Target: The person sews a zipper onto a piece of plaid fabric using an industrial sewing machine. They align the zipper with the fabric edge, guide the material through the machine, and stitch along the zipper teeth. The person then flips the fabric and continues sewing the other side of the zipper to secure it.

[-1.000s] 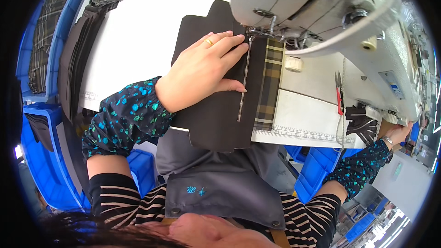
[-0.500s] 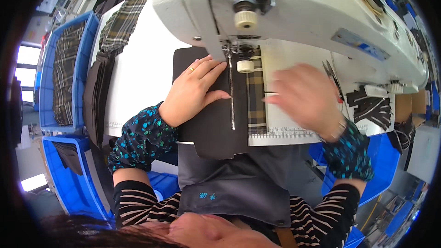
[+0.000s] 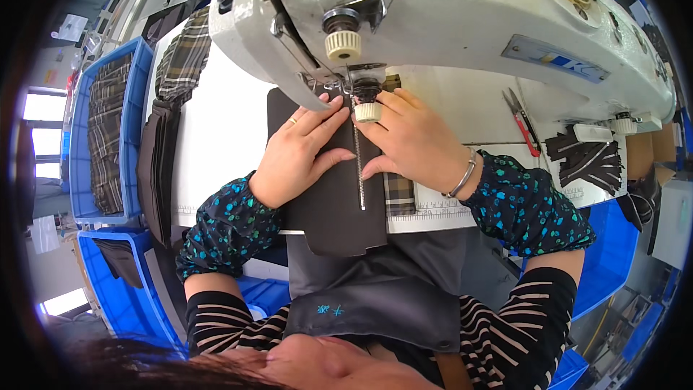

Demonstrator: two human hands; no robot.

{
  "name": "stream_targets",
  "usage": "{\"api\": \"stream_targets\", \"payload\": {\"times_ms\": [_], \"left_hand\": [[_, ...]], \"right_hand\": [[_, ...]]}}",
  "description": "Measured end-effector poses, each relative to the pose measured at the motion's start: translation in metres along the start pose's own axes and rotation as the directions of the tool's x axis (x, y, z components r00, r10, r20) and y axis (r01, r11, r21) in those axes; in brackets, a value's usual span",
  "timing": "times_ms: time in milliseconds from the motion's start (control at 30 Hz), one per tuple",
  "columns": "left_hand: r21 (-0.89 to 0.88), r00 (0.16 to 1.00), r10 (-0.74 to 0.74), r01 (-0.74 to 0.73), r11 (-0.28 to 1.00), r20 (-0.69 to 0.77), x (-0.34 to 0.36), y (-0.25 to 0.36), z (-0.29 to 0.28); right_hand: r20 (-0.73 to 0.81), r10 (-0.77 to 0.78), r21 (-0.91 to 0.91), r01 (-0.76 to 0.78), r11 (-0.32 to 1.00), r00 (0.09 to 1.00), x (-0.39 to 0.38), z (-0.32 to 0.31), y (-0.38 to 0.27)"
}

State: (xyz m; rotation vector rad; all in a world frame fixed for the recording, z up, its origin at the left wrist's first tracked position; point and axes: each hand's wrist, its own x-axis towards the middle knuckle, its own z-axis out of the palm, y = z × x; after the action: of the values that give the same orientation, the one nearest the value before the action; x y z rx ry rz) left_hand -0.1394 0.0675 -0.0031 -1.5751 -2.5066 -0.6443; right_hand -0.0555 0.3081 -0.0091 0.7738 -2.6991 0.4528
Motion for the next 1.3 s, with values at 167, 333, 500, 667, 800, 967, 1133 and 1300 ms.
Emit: {"api": "stream_targets", "payload": {"times_ms": [167,333,500,667,800,967,1133,1300], "left_hand": [[0.024,0.998,-0.012,0.011,1.0,0.062,0.001,0.0,-0.003],[0.053,0.999,0.012,-0.014,0.998,0.041,0.003,-0.002,-0.004],[0.045,0.999,0.009,-0.011,0.999,0.051,0.004,-0.002,-0.005],[0.045,0.999,0.01,-0.012,0.999,0.051,0.006,-0.005,-0.005],[0.051,0.998,0.011,-0.014,0.999,0.054,0.004,-0.004,-0.007],[0.054,0.999,0.024,-0.026,0.998,0.04,0.005,-0.003,-0.005],[0.061,0.999,0.036,-0.037,0.997,0.02,0.005,-0.001,-0.008],[0.057,0.999,0.022,-0.023,0.998,0.031,0.003,-0.002,-0.007]], "right_hand": [[0.027,0.021,-0.028,-0.021,0.999,0.999,0.0,0.0,-0.001],[0.022,0.02,-0.05,-0.018,0.999,1.0,0.003,-0.002,-0.002],[0.003,0.016,-0.055,-0.016,0.998,1.0,0.002,0.0,-0.001],[-0.017,-0.003,-0.04,0.002,0.999,1.0,0.003,-0.009,0.006],[-0.215,0.345,0.066,-0.338,0.939,0.914,0.006,-0.04,0.024],[-0.372,0.509,0.296,-0.421,0.857,0.776,0.012,-0.041,0.027],[-0.391,0.467,0.247,-0.398,0.883,0.793,0.013,-0.038,0.03],[-0.38,0.368,0.133,-0.343,0.93,0.849,0.015,-0.036,0.031]]}}
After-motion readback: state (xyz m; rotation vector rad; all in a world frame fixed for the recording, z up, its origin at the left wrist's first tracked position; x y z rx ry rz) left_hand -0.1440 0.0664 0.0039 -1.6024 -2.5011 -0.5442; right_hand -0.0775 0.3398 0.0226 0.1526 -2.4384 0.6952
